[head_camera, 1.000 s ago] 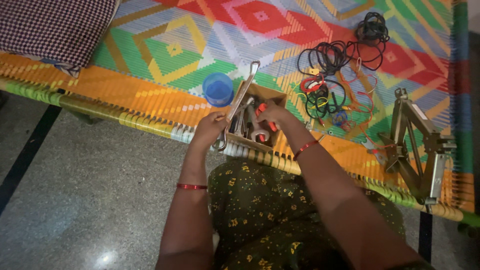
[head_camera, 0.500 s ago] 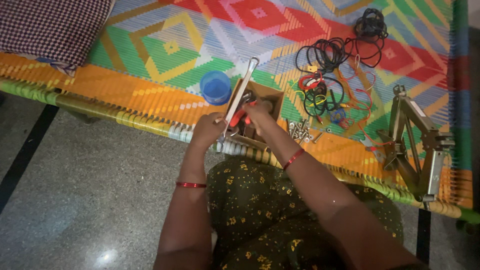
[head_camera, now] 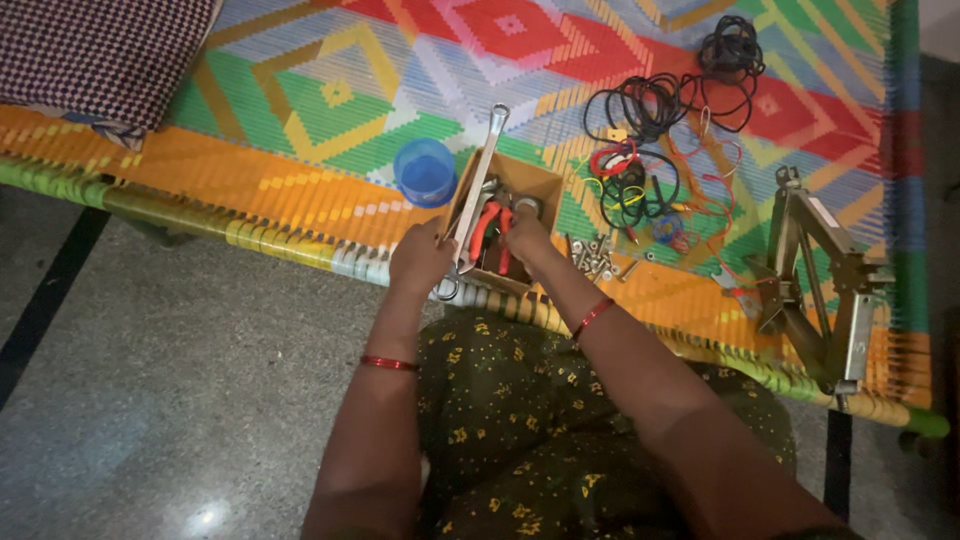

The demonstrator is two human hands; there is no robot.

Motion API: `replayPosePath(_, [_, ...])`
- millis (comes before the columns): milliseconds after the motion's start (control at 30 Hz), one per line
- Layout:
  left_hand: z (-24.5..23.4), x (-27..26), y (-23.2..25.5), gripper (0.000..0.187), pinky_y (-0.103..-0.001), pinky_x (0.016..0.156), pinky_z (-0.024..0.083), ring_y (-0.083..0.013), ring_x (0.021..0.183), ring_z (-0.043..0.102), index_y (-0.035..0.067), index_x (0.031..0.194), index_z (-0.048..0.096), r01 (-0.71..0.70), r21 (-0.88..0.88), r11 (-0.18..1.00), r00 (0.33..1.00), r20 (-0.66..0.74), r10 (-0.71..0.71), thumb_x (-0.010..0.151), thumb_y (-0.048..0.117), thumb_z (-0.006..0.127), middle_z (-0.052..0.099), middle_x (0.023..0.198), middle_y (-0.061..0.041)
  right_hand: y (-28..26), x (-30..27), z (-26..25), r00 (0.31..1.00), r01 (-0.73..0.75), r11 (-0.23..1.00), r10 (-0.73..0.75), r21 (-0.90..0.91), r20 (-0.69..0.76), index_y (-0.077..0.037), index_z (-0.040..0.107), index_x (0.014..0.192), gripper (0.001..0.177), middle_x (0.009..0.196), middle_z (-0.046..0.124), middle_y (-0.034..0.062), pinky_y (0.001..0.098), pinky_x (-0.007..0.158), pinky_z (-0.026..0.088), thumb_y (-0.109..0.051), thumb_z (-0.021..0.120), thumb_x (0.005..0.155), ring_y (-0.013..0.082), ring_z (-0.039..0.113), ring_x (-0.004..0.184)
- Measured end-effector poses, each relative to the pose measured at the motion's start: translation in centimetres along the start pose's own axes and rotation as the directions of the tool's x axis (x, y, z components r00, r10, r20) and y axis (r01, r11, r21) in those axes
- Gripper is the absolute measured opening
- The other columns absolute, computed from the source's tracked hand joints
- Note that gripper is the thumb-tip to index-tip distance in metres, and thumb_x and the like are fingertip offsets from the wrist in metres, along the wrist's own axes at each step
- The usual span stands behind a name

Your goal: The person sits on the floor and organizes tools on a woven cot. They pick up wrenches, pliers, a screwdriver, and a roll of tape, placing them into a cardboard box. Small metal parts and wires remain on the cot.

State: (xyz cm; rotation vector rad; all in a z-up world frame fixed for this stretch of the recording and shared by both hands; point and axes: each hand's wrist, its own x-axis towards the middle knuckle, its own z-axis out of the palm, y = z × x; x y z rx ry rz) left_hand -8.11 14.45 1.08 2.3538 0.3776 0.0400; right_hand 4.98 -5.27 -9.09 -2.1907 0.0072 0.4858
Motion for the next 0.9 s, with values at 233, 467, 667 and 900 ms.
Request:
replayPosePath(233, [0.2, 0.2, 0.4, 0.052, -0.05, 0.092, 0.051, -0.0373, 0.111, 0.064, 0.016, 0.136, 0.061, 0.026, 0.063, 0.998, 1.0, -0.02, -0.025, 0.088, 0.033, 0.068, 0.066, 0.117, -0.018, -0.1, 0.4, 0.2, 0.992, -0.115, 0.97, 0.103, 0.213, 0.068, -0.006, 0.047, 0.143, 0.062, 0.117, 0.064, 0.0183, 0.0463, 0.084, 0.051, 0.006, 0.056, 0.083, 0.0303, 0.063, 0.103])
replayPosePath(467, [0.6, 0.1, 0.6, 0.055, -0.051, 0.092, 0.05, -0.0374, 0.108, 0.064, 0.018, 0.138, 0.059, -0.003, 0.095, 0.995, 0.998, -0.056, 0.009, 0.086, 0.034, 0.067, 0.065, 0.115, -0.017, -1.2, -0.6, 0.6, 0.984, -0.142, 0.944, 0.104, 0.297, 0.142, 0.005, 0.058, 0.136, 0.048, 0.118, 0.066, 0.0214, 0.0436, 0.08, 0.052, 0.0, 0.061, 0.088, 0.03, 0.064, 0.1])
replayPosePath(667, [-0.2, 0.2, 0.7, 0.054, -0.05, 0.092, 0.051, -0.0383, 0.108, 0.064, 0.013, 0.14, 0.059, -0.021, 0.136, 0.99, 0.994, -0.106, 0.036, 0.091, 0.032, 0.066, 0.067, 0.117, -0.018, -4.3, -7.0, -2.9, 0.991, 0.066, 0.955, -0.096, 0.288, 0.091, -0.006, 0.037, 0.149, 0.063, 0.135, 0.058, 0.0138, 0.0377, 0.093, 0.05, -0.005, 0.06, 0.091, 0.0254, 0.06, 0.117])
replayPosePath(900, [-2.0, -1.0, 3.5, 0.045, -0.049, 0.094, 0.051, -0.0407, 0.11, 0.064, 0.008, 0.132, 0.065, -0.269, 0.071, 0.96, 0.915, -0.292, 0.278, 0.089, 0.02, 0.072, 0.069, 0.123, -0.019, 3.6, -12.8, -14.4, 0.919, 0.276, 0.881, -0.359, 0.383, 0.163, -0.002, 0.063, 0.136, 0.039, 0.121, 0.07, 0.0084, 0.0352, 0.092, 0.054, -0.017, 0.066, 0.1, 0.0193, 0.066, 0.108])
